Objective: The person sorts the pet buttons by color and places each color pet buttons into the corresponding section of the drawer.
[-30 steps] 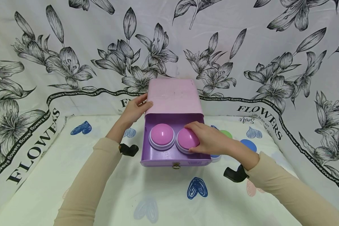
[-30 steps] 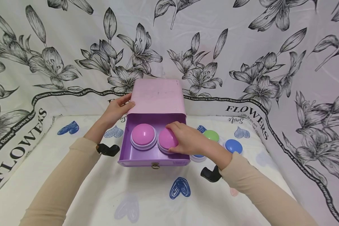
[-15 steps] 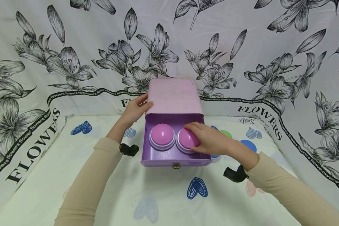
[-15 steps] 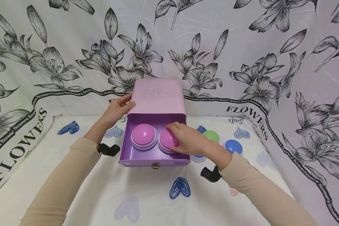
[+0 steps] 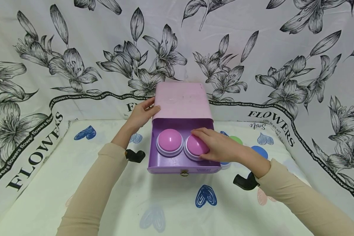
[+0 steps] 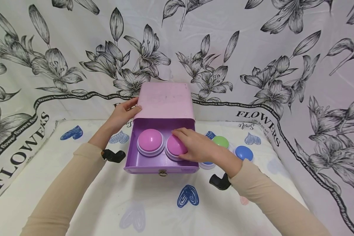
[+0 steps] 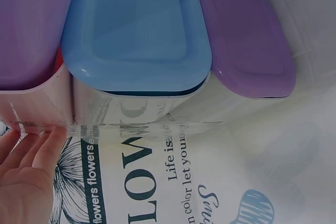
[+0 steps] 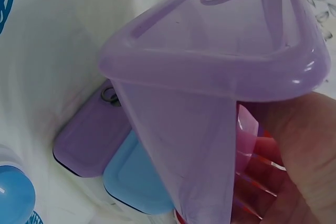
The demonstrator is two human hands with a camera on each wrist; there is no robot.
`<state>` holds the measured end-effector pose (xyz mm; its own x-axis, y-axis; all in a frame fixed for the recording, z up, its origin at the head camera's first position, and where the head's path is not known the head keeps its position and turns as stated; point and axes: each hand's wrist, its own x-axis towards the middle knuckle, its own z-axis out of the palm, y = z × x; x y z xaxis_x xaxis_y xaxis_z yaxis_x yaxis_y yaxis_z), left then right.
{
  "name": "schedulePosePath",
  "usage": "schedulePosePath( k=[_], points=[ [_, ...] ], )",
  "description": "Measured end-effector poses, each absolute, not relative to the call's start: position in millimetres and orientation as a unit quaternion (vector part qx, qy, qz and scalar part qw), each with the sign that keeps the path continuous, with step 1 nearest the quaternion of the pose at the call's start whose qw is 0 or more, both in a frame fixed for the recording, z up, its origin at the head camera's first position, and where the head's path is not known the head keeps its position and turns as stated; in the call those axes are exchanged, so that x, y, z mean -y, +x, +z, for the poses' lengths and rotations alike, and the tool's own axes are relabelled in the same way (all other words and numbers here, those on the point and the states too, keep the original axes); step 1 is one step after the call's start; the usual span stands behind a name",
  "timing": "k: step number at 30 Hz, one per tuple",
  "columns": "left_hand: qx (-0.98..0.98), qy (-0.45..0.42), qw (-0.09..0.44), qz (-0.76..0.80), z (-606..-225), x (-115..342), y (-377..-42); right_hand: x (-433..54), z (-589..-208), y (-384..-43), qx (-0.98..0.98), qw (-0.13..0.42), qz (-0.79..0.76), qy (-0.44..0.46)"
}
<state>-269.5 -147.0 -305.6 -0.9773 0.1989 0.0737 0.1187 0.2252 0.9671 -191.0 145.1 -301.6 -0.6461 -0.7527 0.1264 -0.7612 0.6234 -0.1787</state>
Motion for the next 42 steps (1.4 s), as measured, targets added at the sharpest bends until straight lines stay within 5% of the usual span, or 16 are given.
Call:
schedulePosePath(
  k=[8,28,42],
  points=[
    [-0.783,0.1,0.032,0.613,-304.7,146.7,-268.4,-145.3,-298.9,-190.0,0.898,0.019,0.12,0.422],
    [-0.779,0.103,0.019,0.619,-326.1,151.9,-288.4,-148.2,-286.4,-168.1,0.852,0.116,0.306,0.409],
    [-0.779,0.105,0.016,0.617,-325.9,150.5,-286.9,-134.2,-297.9,-131.1,0.783,0.114,0.399,0.463]
  ],
)
